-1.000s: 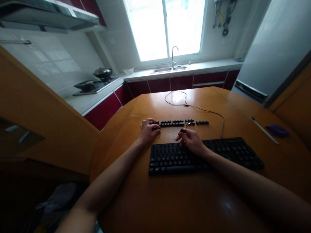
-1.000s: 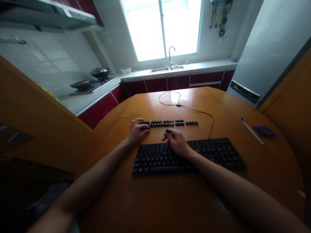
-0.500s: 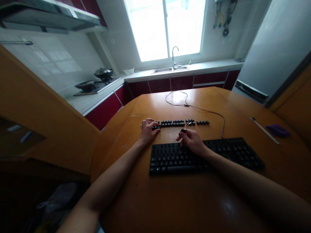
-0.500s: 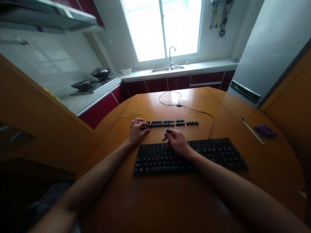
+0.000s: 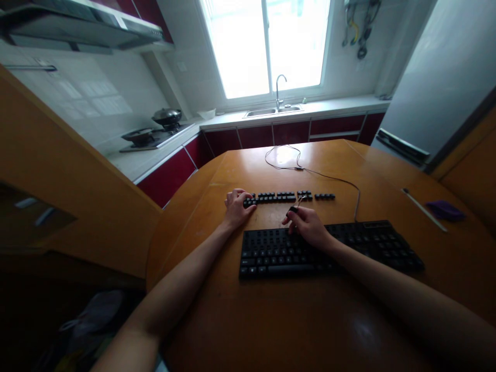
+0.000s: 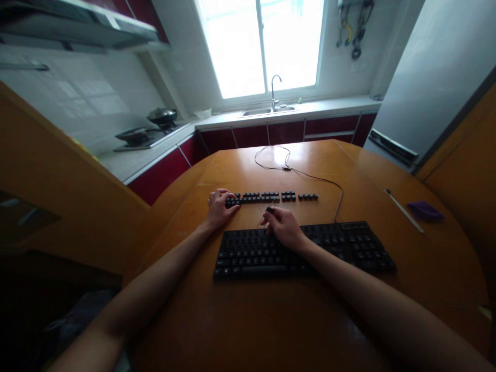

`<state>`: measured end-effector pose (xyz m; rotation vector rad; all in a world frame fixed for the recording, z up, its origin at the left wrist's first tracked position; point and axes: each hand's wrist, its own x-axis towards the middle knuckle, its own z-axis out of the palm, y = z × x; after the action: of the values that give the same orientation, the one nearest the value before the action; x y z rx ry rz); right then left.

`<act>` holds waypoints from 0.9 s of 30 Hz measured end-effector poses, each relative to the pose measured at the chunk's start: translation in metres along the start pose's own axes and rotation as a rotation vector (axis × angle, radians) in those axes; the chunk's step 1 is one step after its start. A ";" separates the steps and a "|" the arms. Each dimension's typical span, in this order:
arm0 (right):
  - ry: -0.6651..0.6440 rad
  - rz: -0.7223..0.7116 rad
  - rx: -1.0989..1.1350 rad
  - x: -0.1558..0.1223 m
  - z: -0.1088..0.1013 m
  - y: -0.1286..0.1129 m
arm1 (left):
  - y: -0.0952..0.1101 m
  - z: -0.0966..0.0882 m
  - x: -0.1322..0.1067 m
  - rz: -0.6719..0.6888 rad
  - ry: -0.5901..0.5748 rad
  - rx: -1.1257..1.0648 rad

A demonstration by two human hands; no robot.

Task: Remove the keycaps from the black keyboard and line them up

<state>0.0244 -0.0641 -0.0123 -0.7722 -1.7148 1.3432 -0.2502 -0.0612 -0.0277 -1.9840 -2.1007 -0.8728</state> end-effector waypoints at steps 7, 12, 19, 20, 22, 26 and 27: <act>0.054 -0.051 -0.100 -0.004 -0.003 -0.003 | 0.009 -0.007 -0.002 0.018 0.024 -0.039; -0.043 -0.142 -0.276 -0.015 -0.011 -0.008 | 0.034 -0.018 -0.015 0.201 -0.072 -0.199; -0.249 -0.241 -0.413 -0.019 -0.015 -0.004 | 0.086 -0.045 -0.052 0.432 -0.511 -0.339; -0.290 -0.291 -0.433 -0.020 -0.015 -0.005 | 0.090 -0.046 -0.056 0.445 -0.526 -0.337; -0.356 -0.413 -0.492 -0.022 -0.015 -0.007 | 0.097 -0.047 -0.061 0.456 -0.532 -0.323; -0.377 -0.573 -0.676 -0.026 -0.014 -0.008 | 0.105 -0.041 -0.067 0.420 -0.520 -0.291; -0.366 -0.571 -0.705 -0.026 -0.013 -0.007 | 0.106 -0.039 -0.068 0.404 -0.508 -0.287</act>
<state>0.0488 -0.0819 -0.0098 -0.3402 -2.5059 0.4900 -0.1522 -0.1425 0.0069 -2.9011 -1.7286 -0.6721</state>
